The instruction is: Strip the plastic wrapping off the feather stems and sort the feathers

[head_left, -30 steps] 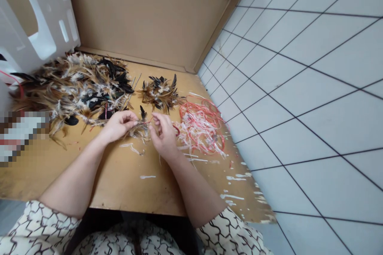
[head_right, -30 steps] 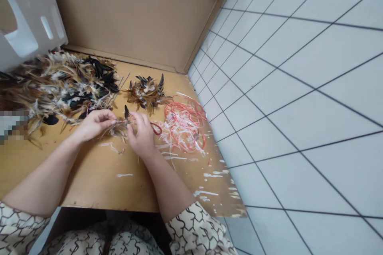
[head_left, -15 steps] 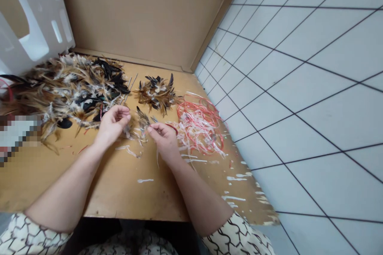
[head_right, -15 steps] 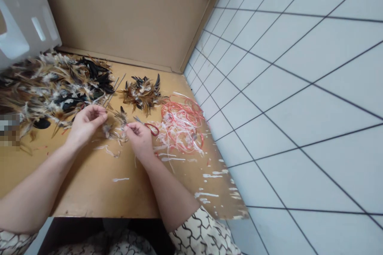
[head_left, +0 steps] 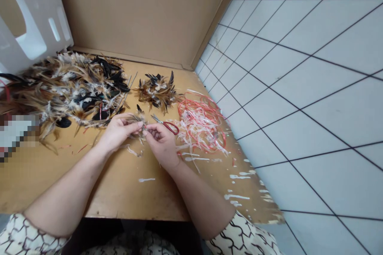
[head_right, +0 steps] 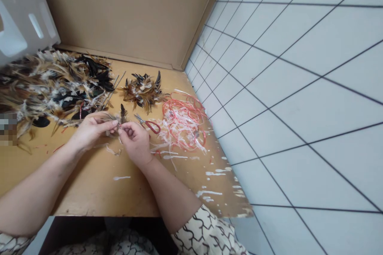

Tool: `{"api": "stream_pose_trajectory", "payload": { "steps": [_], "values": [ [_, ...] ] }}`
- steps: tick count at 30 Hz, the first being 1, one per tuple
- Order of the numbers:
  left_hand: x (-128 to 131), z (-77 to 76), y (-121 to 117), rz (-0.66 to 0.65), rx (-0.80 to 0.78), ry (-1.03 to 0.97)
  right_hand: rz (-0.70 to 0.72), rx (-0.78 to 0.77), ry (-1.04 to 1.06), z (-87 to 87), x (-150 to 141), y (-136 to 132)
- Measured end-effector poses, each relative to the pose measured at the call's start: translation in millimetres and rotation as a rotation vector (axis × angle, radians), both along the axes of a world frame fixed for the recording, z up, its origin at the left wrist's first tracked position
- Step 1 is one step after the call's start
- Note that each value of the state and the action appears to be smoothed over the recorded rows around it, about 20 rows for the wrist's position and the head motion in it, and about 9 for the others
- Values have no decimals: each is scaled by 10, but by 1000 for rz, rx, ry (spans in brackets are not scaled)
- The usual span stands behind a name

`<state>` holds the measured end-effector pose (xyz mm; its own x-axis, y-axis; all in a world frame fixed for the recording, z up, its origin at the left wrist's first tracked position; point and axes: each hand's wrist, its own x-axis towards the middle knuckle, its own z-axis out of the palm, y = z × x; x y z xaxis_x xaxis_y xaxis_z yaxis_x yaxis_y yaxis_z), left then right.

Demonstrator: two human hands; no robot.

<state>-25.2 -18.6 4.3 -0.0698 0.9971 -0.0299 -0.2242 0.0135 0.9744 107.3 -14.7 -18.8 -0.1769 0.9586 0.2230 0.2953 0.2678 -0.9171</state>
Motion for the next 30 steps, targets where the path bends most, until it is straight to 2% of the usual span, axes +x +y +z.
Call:
{"api": "stream_pose_trajectory", "payload": {
  "steps": [8, 13, 17, 21, 30],
  "values": [
    [-58, -3, 14, -36, 57, 10, 86, -116, 129, 23, -11, 18],
    [-68, -33, 23, -37, 30, -41, 99, -109, 191, 11, 0, 21],
    [-76, -44, 43, 17, -4, -83, 118, -97, 221, 10, 3, 20],
    [-79, -26, 45, 68, -50, -105, 124, -99, 204, 19, 17, 13],
    [-77, 25, 28, 41, -23, -113, 151, -28, 76, 41, 54, -5]
  ]
}}
